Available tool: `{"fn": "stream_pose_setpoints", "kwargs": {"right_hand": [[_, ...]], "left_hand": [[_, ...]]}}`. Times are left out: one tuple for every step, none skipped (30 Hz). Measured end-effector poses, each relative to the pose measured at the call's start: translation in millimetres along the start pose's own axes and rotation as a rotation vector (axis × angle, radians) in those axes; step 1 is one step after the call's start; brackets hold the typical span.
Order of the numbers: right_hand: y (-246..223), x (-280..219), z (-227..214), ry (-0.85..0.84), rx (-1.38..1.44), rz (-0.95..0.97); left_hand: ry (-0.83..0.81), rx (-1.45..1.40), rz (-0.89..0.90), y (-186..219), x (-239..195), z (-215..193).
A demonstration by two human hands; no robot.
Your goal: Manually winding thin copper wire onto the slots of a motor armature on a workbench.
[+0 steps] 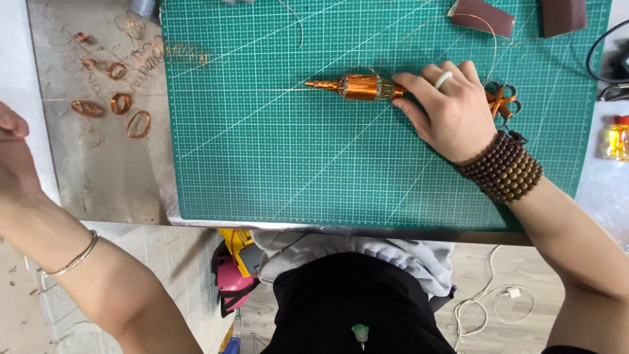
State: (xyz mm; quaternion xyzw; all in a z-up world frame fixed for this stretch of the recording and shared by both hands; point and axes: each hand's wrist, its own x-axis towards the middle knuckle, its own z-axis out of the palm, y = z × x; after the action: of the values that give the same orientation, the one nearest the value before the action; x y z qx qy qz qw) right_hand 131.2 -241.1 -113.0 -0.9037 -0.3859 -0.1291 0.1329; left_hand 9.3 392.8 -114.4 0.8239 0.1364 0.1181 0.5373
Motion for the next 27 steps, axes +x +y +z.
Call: {"fn": "stream_pose_setpoints", "kwargs": {"right_hand": [[-0.3, 0.2, -1.2, 0.006, -0.061, -0.027], [-0.8, -0.7, -1.0, 0.004, -0.058, -0.024], [-1.3, -1.6, -0.9, 0.016, -0.115, -0.024], [-0.9, -1.3, -0.8, 0.033, -0.174, -0.024], [-2.3, -1.3, -1.8, 0.036, -0.175, -0.021], [-3.2, -0.9, -3.0, 0.047, -0.180, -0.031], [-4.4, -0.6, -3.8, 0.058, -0.185, -0.040], [-5.4, -0.6, -4.7, 0.055, -0.181, -0.042], [-6.6, -0.6, -5.4, 0.060, -0.198, -0.049], [-7.0, 0.2, -6.6, 0.065, -0.216, -0.058], [-7.8, -0.5, -6.7, 0.063, -0.214, -0.062], [-8.0, -0.6, -6.8, 0.073, -0.231, -0.073], [-8.3, -0.8, -6.8, 0.083, -0.247, -0.085], [-8.9, -0.4, -7.8, 0.080, -0.245, -0.087], [-9.8, -0.1, -8.5, 0.086, -0.276, -0.098], [-10.7, 0.5, -8.9, 0.092, -0.308, -0.111], [-11.4, 0.3, -8.1, 0.091, -0.307, -0.115], [-11.4, -0.1, -7.8, 0.087, -0.322, -0.112], [-11.0, -0.6, -7.4, 0.084, -0.337, -0.109], [-11.2, -0.1, -8.1, 0.080, -0.336, -0.107], [-11.4, 0.2, -8.6, 0.092, -0.338, -0.119], [-11.7, 0.7, -8.8, 0.104, -0.336, -0.132], [-11.7, 0.2, -8.8, 0.101, -0.333, -0.133], [-11.4, 0.4, -8.8, 0.107, -0.331, -0.133], [-10.9, 0.7, -9.2, 0.112, -0.328, -0.134], [-10.6, 1.0, -9.3, 0.114, -0.330, -0.132], [-10.2, 1.3, -9.5, 0.113, -0.322, -0.129]], "left_hand": [[-0.008, 0.067, -0.007, -1.3, -0.5, -1.7], [-0.011, 0.069, -0.009, -2.9, -3.0, -3.5], [-0.019, 0.139, -0.020, -4.3, -5.4, -5.4], [-0.026, 0.209, -0.024, -4.9, -5.1, -7.1], [-0.028, 0.211, -0.021, -4.7, -4.3, -7.7], [-0.034, 0.280, -0.026, -4.7, -3.6, -8.0], [-0.039, 0.350, -0.031, -5.2, -3.0, -8.4], [-0.039, 0.351, -0.035, 41.6, 3.5, 25.5], [-0.193, 0.411, -0.105, 86.3, -2.6, 57.4], [-0.346, 0.467, -0.175, 128.8, -19.1, 85.8], [-0.344, 0.466, -0.179, 141.6, -18.8, 98.6], [-0.375, 0.647, -0.070, 154.5, -17.5, 111.7], [-0.407, 0.826, 0.040, 167.4, -16.1, 124.7], [-0.407, 0.826, 0.036, 175.3, -15.6, 144.5], [-0.335, 0.702, 0.228, 182.9, -15.0, 164.3], [-0.261, 0.573, 0.418, 189.9, -14.8, 183.7], [-0.259, 0.572, 0.415, 199.2, -20.6, 208.8], [-0.281, 0.482, 0.518, 209.3, -24.8, 234.9], [-0.304, 0.391, 0.620, 219.5, -28.8, 261.4], [-0.307, 0.389, 0.618, 221.1, -34.5, 283.1], [-0.454, 0.509, 0.535, 222.6, -40.2, 305.0], [-0.602, 0.628, 0.450, 224.2, -46.7, 326.4], [-0.604, 0.628, 0.445, 214.6, -49.6, 334.0], [-0.569, 0.783, 0.432, 205.3, -52.1, 341.5], [-0.531, 0.938, 0.417, 196.3, -54.6, 349.1], [-0.531, 0.939, 0.421, 193.8, -54.8, 350.7], [-0.601, 0.833, 0.364, 191.6, -54.9, 352.5]]}}
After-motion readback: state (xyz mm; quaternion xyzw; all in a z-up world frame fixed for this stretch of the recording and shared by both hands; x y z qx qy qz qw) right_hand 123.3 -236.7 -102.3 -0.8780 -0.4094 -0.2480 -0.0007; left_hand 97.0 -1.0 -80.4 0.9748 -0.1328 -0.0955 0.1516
